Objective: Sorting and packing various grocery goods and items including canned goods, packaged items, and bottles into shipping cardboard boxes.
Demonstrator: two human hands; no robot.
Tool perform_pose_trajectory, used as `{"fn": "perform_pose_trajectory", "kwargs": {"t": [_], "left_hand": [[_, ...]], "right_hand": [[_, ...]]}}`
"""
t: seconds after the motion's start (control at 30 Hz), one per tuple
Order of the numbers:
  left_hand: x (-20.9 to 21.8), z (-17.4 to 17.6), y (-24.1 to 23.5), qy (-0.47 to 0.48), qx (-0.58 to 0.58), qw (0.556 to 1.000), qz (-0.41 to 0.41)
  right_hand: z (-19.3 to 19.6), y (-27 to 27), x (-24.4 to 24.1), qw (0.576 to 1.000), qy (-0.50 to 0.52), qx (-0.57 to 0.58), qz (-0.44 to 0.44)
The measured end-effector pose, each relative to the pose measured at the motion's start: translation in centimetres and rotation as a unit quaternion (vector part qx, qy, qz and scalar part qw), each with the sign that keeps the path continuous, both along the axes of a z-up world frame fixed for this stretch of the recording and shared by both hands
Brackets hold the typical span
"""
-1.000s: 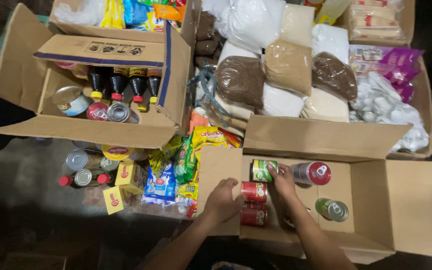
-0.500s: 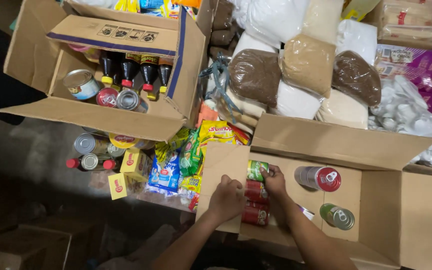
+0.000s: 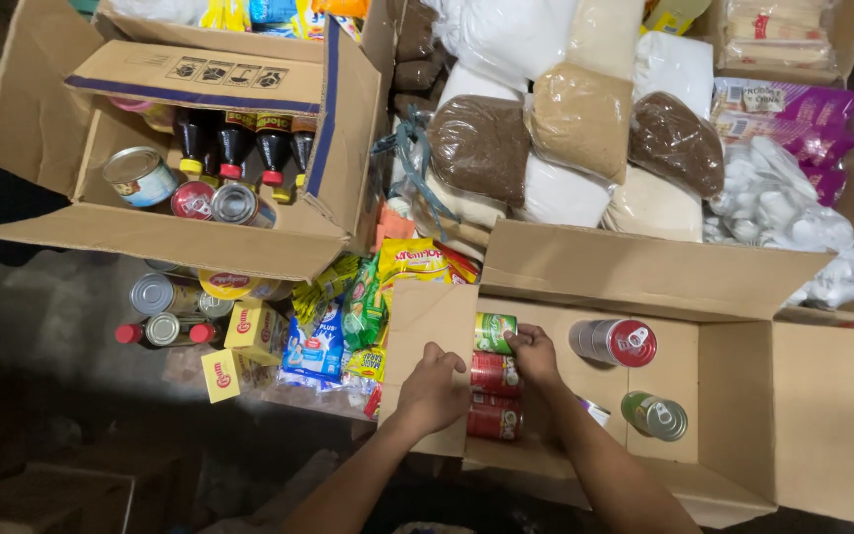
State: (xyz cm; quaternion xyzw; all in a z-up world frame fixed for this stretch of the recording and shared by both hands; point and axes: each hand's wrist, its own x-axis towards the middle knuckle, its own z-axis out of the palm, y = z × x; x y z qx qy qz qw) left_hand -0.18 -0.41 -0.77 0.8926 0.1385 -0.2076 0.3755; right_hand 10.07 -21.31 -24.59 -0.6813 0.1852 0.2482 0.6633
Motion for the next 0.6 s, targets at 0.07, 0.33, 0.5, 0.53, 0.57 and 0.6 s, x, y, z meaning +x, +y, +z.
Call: {"fn": "perform_pose_trajectory", "kwargs": {"t": [0.07, 0.33, 0.5, 0.53, 0.57, 0.6], "left_hand": [[-0.5, -1.4, 0.4, -0.066, -0.025, 0.997, 0.009], [-3.3, -6.6, 1.0, -0.202, -0.099, 0.974, 0.027], [-5.9, -4.1, 4.0, -0.091, -0.244, 0.952, 0.158], [-6.5, -4.2, 4.9, -0.102, -0.224, 0.955, 0.166], [-7.1, -4.3, 5.6, -0.111, -0.207, 0.957, 0.173], [-7.7, -4.5, 6.4, -0.114, -0.207, 0.955, 0.177]], "right_hand": [[1.0, 0.2, 0.2, 1.000, 0.007, -0.012, 0.001], [0.5, -0.4, -0.2, 0.966, -0.107, -0.233, 0.023], [4.6, 0.5, 0.3, 0.945, -0.094, -0.301, 0.081], [4.7, 0.7, 0.5, 0.962, -0.042, -0.261, 0.066], [4.9, 0.6, 0.5, 0.974, 0.012, -0.222, 0.049], [4.7, 0.4, 0.9, 0.973, 0.009, -0.223, 0.053]]}}
